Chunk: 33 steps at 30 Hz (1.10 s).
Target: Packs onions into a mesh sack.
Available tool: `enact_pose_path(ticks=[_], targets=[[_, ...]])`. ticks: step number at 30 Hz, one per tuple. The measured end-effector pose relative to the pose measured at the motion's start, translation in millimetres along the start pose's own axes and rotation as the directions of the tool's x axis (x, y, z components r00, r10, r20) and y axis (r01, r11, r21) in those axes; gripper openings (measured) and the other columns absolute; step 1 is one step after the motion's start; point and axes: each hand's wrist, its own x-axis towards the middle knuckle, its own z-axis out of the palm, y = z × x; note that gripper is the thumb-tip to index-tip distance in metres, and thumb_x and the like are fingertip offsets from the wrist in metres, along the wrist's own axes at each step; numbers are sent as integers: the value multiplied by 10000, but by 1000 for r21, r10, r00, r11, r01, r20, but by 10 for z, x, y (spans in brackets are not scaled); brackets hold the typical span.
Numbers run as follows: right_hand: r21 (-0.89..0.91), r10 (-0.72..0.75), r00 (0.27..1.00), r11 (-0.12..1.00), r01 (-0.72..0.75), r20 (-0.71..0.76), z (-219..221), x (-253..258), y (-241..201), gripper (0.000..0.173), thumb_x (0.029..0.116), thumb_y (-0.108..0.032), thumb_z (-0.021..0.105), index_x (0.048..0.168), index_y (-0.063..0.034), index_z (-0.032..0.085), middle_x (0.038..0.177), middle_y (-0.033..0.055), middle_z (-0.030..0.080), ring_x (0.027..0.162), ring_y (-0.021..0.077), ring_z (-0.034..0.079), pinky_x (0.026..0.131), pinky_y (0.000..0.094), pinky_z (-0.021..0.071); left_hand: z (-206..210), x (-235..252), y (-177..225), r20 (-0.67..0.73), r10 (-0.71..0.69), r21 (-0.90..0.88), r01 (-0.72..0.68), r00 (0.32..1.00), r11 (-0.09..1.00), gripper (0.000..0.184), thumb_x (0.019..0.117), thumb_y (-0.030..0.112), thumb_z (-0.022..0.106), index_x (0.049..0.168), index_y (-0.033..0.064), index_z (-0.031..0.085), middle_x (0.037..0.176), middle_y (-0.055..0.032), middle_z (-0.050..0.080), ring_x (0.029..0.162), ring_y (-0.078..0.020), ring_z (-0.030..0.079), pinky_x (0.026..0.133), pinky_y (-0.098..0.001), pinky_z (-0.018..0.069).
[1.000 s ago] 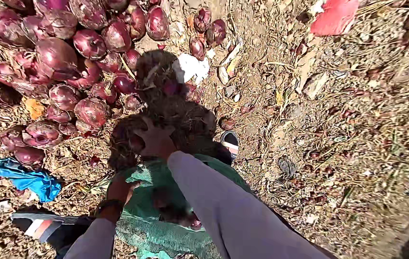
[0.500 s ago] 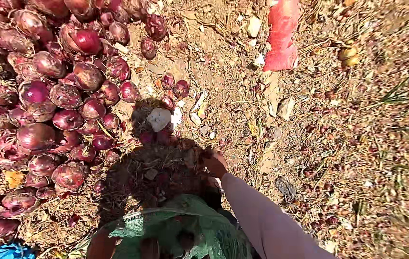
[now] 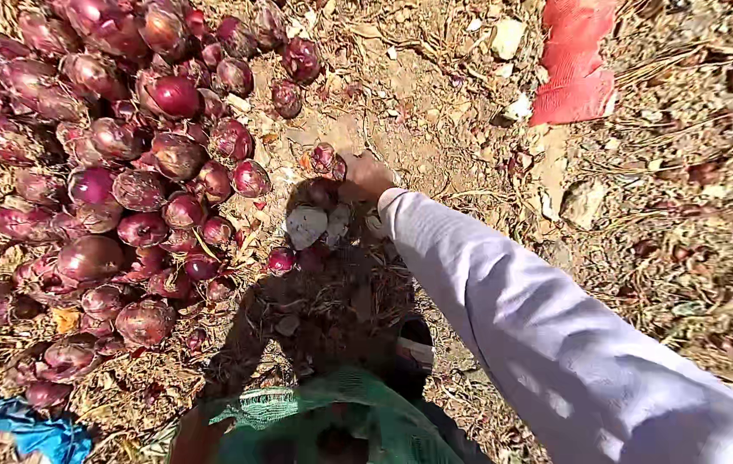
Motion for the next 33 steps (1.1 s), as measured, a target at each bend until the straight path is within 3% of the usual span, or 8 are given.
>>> enact_pose_path(ticks=[5, 8, 12, 19, 24, 27, 30, 33], targets=[[582, -59, 994, 806, 105, -97, 607, -1369, 110, 791, 851, -444, 766, 1519, -229, 401, 1197, 129, 692, 1016, 285, 709, 815, 559, 600, -6, -28, 35, 12, -70, -28, 70, 997, 997, 722, 771, 483, 862, 1275, 12, 652, 1226, -206, 691, 1186, -366, 652, 1043, -602, 498], [768, -237, 966, 636, 76, 100, 823, -2425, 4, 478, 949, -473, 681, 1240, -108, 580, 1064, 94, 702, 882, 210, 691, 734, 440, 594, -21, -30, 59, 29, -66, -45, 67, 997, 997, 725, 762, 481, 863, 1288, 29, 651, 1251, -189, 688, 1209, -349, 645, 1060, -589, 493], [491, 13, 999, 871, 9, -41, 1268, -1776, -205, 721, 752, -449, 854, 1333, -109, 595, 1336, 165, 596, 1209, 361, 590, 998, 573, 510, -53, -28, 60, 64, -57, -20, 58, 996, 998, 694, 786, 485, 843, 1271, 26, 658, 1235, -186, 692, 1191, -343, 652, 1050, -580, 497], [292, -193, 952, 921, 259, -236, 1673, -1620, -466, 785, 661, -268, 902, 1387, -259, 601, 1441, 213, 501, 1235, 458, 543, 908, 613, 538, -45, 8, 16, 9, -49, -97, 49, 999, 994, 783, 732, 533, 865, 1317, 64, 638, 1236, -171, 696, 1183, -339, 658, 1035, -594, 511], [13, -415, 890, 907, 420, 189, 1497, -1660, -998, 756, 703, -345, 913, 1398, -378, 617, 1738, 22, 54, 1421, 492, 330, 836, 686, 525, 29, -20, -67, -9, -63, -87, 62, 998, 994, 868, 727, 550, 866, 1373, 43, 584, 1263, -183, 680, 1196, -360, 647, 1041, -601, 502], [25, -366, 906, 929, 370, 214, 1507, -1711, -1167, 817, 618, -340, 942, 1375, -362, 637, 1725, 77, 71, 1382, 498, 377, 836, 672, 543, 51, -30, -48, -20, -62, -105, 60, 998, 993, 884, 715, 543, 883, 1382, 48, 581, 1259, -188, 685, 1196, -368, 650, 1040, -610, 502], [306, -693, 694, 715, 629, 194, 1406, -2533, -1031, 798, 540, -337, 984, 1279, -303, 684, 1659, 134, 238, 1357, 395, 447, 930, 555, 560, 36, 17, -27, -11, -53, -105, 51, 999, 993, 893, 706, 559, 884, 1358, 21, 597, 1269, -214, 676, 1207, -385, 643, 1045, -616, 498], [573, -846, 496, 509, 642, 196, 1138, -2707, -775, 741, 728, -341, 935, 1390, -193, 639, 1548, 102, 498, 1412, 258, 499, 1117, 497, 489, 23, 59, -59, 0, -54, -100, 54, 999, 994, 865, 711, 558, 873, 1337, 21, 612, 1244, -214, 689, 1197, -389, 651, 1038, -626, 502]])
